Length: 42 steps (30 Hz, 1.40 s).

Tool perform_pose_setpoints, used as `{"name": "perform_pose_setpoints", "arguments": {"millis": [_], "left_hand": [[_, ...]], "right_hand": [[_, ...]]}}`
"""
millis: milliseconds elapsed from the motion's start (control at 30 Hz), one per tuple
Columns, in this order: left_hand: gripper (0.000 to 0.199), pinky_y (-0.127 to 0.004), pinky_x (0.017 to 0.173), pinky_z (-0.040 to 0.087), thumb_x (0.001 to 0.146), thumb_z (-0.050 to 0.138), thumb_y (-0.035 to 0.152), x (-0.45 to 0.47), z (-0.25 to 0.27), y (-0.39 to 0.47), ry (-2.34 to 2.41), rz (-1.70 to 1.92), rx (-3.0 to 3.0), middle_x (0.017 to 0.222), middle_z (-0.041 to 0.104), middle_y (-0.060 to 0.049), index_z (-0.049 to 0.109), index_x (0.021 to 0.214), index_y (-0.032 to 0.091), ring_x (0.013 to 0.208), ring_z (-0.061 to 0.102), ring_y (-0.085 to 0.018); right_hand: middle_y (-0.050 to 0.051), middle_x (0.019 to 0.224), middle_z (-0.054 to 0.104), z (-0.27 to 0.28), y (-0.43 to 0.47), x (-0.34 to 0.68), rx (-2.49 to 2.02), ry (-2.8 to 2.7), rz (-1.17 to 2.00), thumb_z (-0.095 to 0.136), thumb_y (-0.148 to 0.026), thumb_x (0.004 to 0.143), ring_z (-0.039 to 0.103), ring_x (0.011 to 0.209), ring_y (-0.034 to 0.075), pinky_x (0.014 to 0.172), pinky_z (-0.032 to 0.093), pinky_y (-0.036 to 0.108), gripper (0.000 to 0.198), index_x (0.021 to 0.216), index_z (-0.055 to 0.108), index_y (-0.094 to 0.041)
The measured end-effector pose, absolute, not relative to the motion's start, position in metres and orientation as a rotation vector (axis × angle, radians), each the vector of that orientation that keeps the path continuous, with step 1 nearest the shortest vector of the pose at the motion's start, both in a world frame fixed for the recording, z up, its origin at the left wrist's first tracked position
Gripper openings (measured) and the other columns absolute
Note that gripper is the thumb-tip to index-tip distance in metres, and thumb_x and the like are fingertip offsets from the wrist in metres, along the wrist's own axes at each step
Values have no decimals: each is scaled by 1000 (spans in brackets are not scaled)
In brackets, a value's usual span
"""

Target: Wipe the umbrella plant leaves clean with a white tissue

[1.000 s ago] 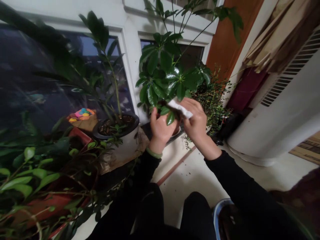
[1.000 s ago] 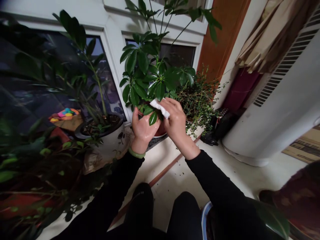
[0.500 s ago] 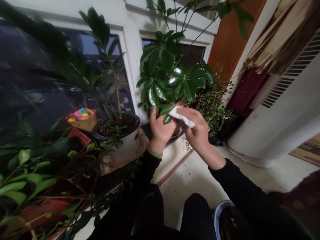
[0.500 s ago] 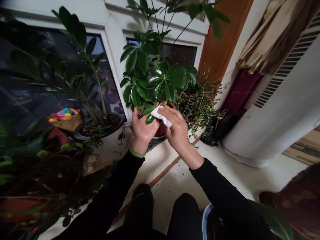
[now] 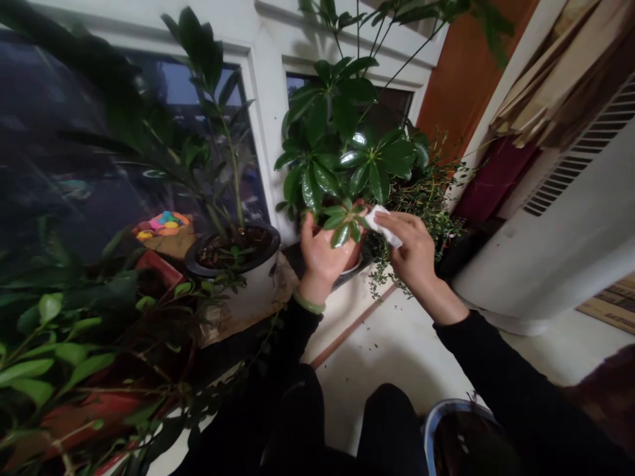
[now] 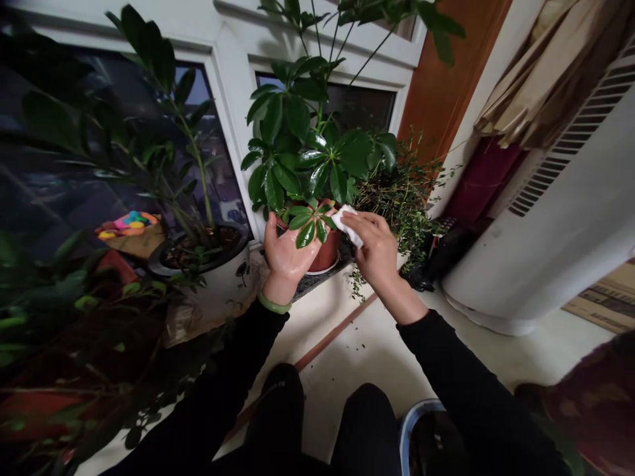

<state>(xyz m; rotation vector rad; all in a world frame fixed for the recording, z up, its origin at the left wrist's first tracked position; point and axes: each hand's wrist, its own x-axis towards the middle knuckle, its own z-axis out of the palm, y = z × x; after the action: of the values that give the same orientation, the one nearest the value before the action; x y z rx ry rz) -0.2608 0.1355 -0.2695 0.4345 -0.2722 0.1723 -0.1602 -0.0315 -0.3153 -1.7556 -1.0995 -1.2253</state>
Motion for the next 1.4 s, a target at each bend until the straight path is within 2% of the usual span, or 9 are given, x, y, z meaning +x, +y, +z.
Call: {"name": "perform_pose_setpoints", "arguments": {"millis": [100,233,367,600,767,900,1100,1267,1400], "left_hand": [[69,-61,132,44,109,34,69,-262,-266,134,-263,163,426,148,73,-13,67,145,20,158,54,-35],[58,-54,135,42,111,39,62,-261,-267,133,-267,233,401,144,76,-7,71,139,23,160,52,-30],[48,-50,137,41,111,43,56,-258,-269,135,-237,254,406,143,77,-1,73,136,28,160,52,-27],[62,-54,136,40,110,31,67,-258,-269,135,-292,241,485,146,75,-3,72,137,28,160,51,-29],[58,-47,139,36,110,38,64,-257,-275,134,-281,228,439,140,78,-6,74,131,23,164,47,-27],[60,-55,138,37,110,37,67,-257,-277,136,-297,201,422,140,77,-6,73,128,23,164,46,-29],[62,-49,138,38,109,37,68,-256,-275,139,-263,219,442,142,74,-9,74,116,19,165,44,-29],[56,-56,140,35,111,34,65,-257,-274,137,-299,214,462,128,80,-5,74,116,26,167,42,-27],[59,-57,142,31,110,33,68,-257,-272,136,-373,160,512,135,79,-3,75,121,28,166,42,-29]], "right_hand": [[5,126,84,-308,-35,-165,-1641,-963,-1236,51,-22,107,77,119,30,104,62,53,37,127,80,-31],[6,129,83,-288,-19,-187,-1574,-977,-1228,46,-40,112,74,124,31,111,59,55,38,131,79,-34],[5,130,81,-264,12,-196,-1633,-1071,-1241,46,-30,110,70,129,32,111,59,58,41,137,76,-36],[2,141,79,-265,34,-177,-1882,-1196,-1192,52,-7,96,69,134,34,109,59,59,56,141,75,-31],[0,155,71,-293,17,-184,-1888,-1184,-1215,58,-7,94,64,141,35,112,57,62,65,151,67,-36],[1,144,77,-298,6,-186,-1832,-1102,-1183,56,-8,94,65,138,33,113,58,60,61,146,72,-36],[7,118,81,-286,4,-186,-1619,-866,-1251,49,-27,109,73,119,30,103,64,53,36,128,80,-32],[8,116,80,-272,18,-193,-1674,-934,-1280,45,-26,108,68,121,32,104,60,55,41,131,78,-33],[4,119,82,-261,29,-190,-1779,-1067,-1261,50,-20,105,65,122,34,108,55,58,44,137,76,-37]]}}
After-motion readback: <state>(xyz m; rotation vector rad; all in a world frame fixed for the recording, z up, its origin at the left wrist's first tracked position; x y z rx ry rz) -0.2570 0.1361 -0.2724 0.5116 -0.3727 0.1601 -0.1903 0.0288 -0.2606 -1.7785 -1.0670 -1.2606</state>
